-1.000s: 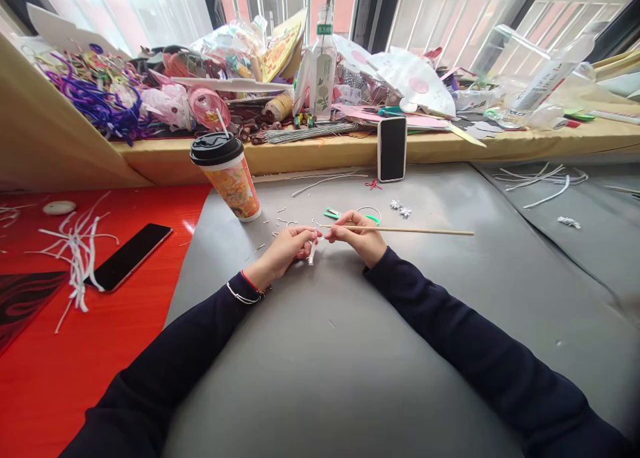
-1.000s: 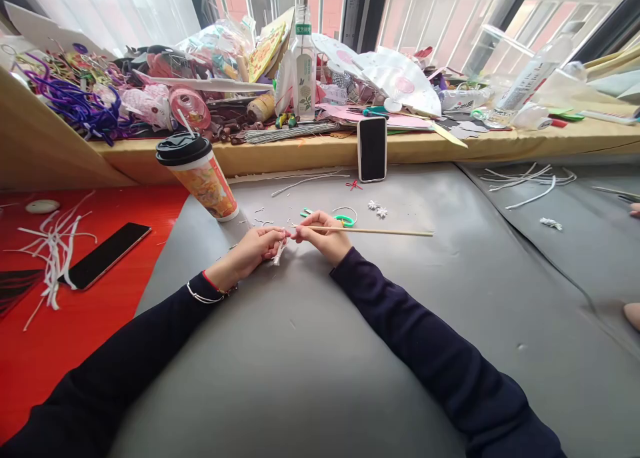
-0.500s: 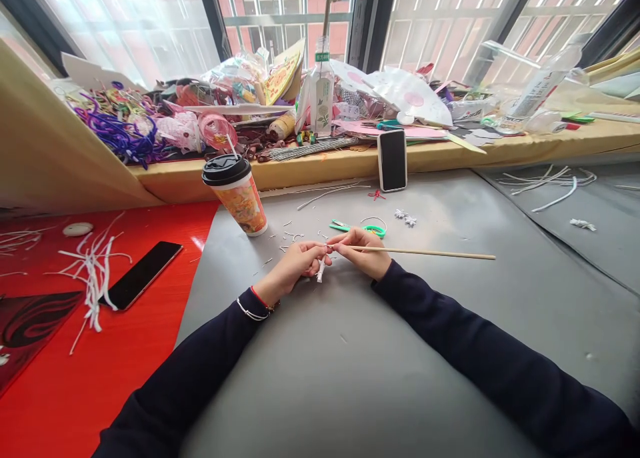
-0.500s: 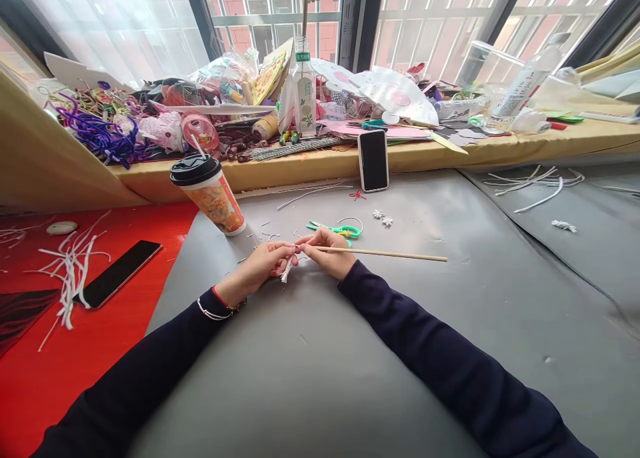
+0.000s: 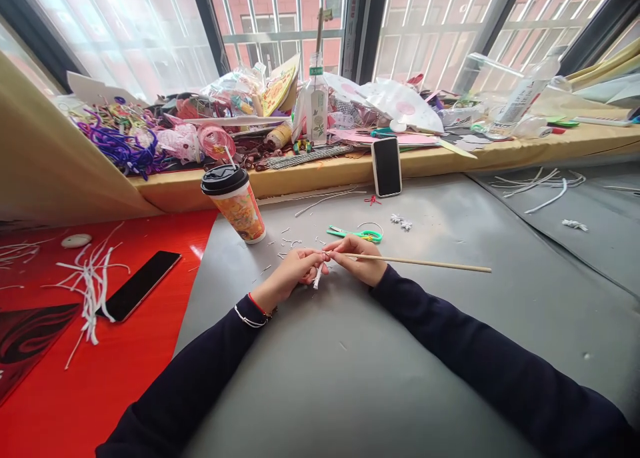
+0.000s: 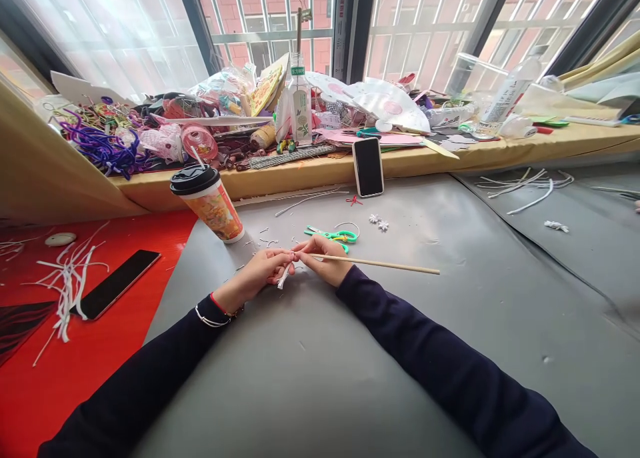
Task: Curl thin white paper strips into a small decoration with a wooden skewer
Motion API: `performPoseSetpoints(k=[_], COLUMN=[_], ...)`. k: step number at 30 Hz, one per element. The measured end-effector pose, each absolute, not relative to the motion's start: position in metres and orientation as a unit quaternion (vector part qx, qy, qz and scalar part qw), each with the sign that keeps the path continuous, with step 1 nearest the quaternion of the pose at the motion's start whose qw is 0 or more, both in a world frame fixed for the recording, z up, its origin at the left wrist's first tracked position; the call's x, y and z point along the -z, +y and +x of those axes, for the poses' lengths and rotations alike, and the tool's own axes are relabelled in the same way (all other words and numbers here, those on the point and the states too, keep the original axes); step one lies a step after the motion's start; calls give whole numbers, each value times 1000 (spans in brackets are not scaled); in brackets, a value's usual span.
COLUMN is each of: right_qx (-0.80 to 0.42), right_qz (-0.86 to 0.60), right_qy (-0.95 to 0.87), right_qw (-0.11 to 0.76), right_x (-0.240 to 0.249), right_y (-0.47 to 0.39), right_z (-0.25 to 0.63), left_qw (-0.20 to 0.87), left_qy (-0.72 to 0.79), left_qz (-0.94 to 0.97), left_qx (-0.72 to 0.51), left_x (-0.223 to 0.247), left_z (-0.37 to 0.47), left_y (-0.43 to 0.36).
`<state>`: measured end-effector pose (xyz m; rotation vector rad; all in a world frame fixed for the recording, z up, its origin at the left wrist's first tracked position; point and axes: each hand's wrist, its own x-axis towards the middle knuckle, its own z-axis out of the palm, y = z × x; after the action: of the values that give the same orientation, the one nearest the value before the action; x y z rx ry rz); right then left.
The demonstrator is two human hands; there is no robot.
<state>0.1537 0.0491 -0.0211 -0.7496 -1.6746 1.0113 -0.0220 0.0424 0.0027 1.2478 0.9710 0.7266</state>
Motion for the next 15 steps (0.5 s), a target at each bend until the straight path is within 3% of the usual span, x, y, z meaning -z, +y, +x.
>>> performPoseSetpoints(k=[8,15], right_qx=[-182,-161], right_qz=[-256,-248], right_qy=[-830,-845], right_qw=[461,445], right_x=[19,21], right_y=[48,54], right_z=[155,159], left_qw=[643,652], left_qy=[432,429], left_qz=[563,555], left_qx=[-289,-287], left_x=[-6,-2], left_z=[-23,-26], left_y=[39,41])
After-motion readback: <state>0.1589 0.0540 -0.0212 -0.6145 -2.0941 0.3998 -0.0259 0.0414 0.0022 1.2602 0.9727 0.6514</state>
